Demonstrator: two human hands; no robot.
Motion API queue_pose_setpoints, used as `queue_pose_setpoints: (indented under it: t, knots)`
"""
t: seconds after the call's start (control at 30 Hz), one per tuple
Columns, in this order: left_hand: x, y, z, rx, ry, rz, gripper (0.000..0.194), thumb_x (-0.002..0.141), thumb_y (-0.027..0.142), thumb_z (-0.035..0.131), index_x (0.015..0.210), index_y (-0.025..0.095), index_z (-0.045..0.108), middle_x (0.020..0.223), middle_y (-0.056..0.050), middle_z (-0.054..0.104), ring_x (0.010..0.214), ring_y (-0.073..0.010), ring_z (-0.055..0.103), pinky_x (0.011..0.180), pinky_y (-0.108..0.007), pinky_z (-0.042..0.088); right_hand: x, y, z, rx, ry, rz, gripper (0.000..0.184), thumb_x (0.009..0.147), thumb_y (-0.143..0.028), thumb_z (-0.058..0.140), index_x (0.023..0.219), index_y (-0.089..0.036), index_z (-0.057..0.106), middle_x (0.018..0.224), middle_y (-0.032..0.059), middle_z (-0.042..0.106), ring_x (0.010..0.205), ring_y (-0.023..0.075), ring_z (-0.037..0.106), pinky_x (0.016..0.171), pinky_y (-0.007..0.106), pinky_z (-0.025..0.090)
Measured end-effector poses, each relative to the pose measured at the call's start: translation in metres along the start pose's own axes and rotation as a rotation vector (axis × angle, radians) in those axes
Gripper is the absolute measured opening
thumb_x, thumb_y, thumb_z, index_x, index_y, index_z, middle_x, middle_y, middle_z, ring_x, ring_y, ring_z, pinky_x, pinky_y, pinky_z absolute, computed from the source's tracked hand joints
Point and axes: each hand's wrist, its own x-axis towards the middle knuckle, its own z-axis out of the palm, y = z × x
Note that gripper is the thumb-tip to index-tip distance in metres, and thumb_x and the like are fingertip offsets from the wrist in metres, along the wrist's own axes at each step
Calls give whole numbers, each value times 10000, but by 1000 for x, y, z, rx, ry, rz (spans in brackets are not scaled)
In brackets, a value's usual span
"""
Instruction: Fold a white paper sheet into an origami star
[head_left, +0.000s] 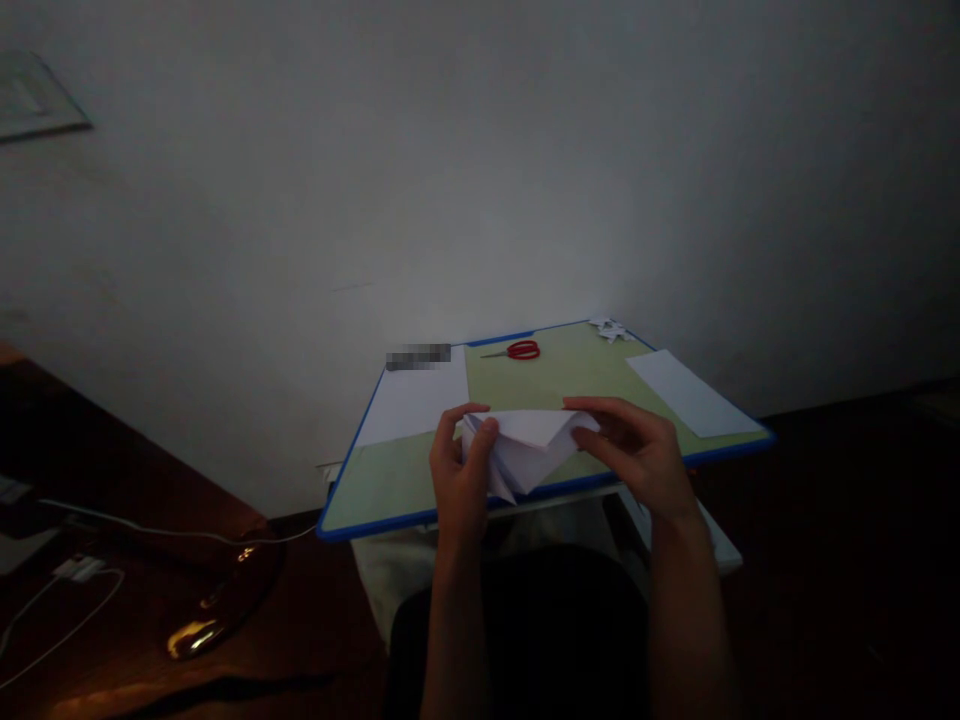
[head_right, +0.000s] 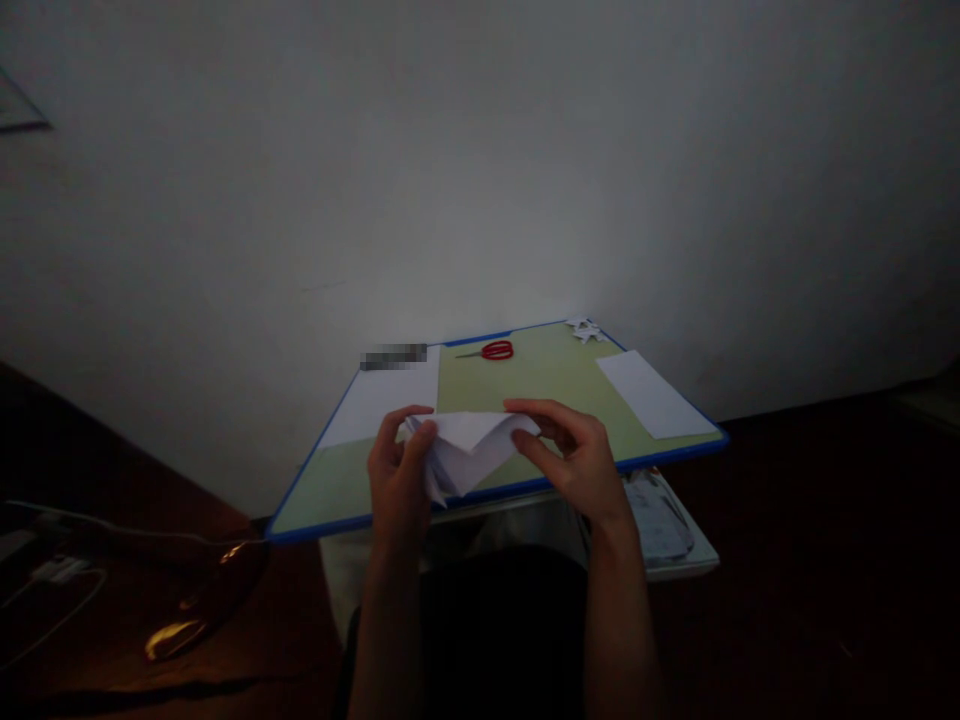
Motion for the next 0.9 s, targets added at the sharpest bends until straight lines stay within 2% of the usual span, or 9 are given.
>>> queue_pose_setpoints:
  t: [0.1, 0.2, 0.37, 0.43, 0.57, 0.67, 0.77, 0.9]
  knots:
    - [2, 0, 0, -11, 27, 3, 394, 810, 494, 833, 1040, 211, 685, 582, 62, 554, 446, -93, 454, 419, -163, 303, 0, -2, -2, -18, 13, 14, 297, 852, -182, 817, 1117, -313, 844, 896, -11, 838, 682, 152, 760, 679, 278, 641]
    - [4, 1, 0, -37, 20, -7, 361, 812, 462, 821, 1031, 211, 681, 607, 58, 563, 471, -99, 480, 430, -166, 319, 0, -4, -5, -71, 50, 2, 206, 881, -202, 797, 1043, -311, 863, 827, -19, 827, 638, 147, 742, 642, 275, 627]
    - [4, 0, -1, -22, -13, -33, 304, 807, 417, 791, 986, 215, 650, 603, 66, 559, 471, -107, 485, 434, -173, 338, 3, -4, -2, -169, 61, -36, 173, 970, -241, 721, 1036, -323, 858, 973, -2, 843, 774, 161, 749, 739, 303, 615]
    - [4, 0, -1, -22, -28, -42, 294, 801, 398, 789, 971, 220, 629, 603, 72, 552, 469, -106, 480, 430, -170, 339, 6, -4, 4, -159, 115, -51, 176, 996, -268, 695, 1066, -321, 848, 1039, 11, 835, 833, 167, 746, 783, 314, 613]
    - [3, -2, 1, -36, -2, 30, 282, 846, 384, 778, 991, 220, 601, 635, 71, 569, 491, -96, 512, 447, -154, 374, 11, -5, 22, 94, 311, -11, 222, 987, -359, 720, 1205, -335, 754, 1227, 36, 781, 907, 183, 759, 789, 339, 646]
    - [1, -1, 5, -45, 16, 98, 322, 890, 408, 777, 1046, 222, 566, 695, 61, 615, 540, -103, 596, 476, -156, 465, 13, -6, 33, 207, 261, 72, 189, 945, -434, 760, 1078, -300, 754, 1296, 48, 739, 944, 197, 764, 803, 358, 661]
    - [-1, 2, 9, -63, -28, 89, 410, 898, 466, 795, 1091, 238, 515, 748, 56, 657, 561, -124, 668, 475, -194, 556, 13, -9, 40, 151, 181, 120, 181, 887, -424, 813, 931, -253, 771, 1312, 65, 713, 1057, 225, 741, 874, 362, 651]
    - [-3, 4, 13, -83, -58, 87, 480, 892, 527, 806, 1137, 237, 511, 766, 42, 699, 587, -144, 717, 518, -259, 647, 11, -16, 44, 100, 183, 94, 153, 870, -373, 825, 844, -238, 757, 1230, 73, 716, 1104, 233, 716, 903, 352, 644]
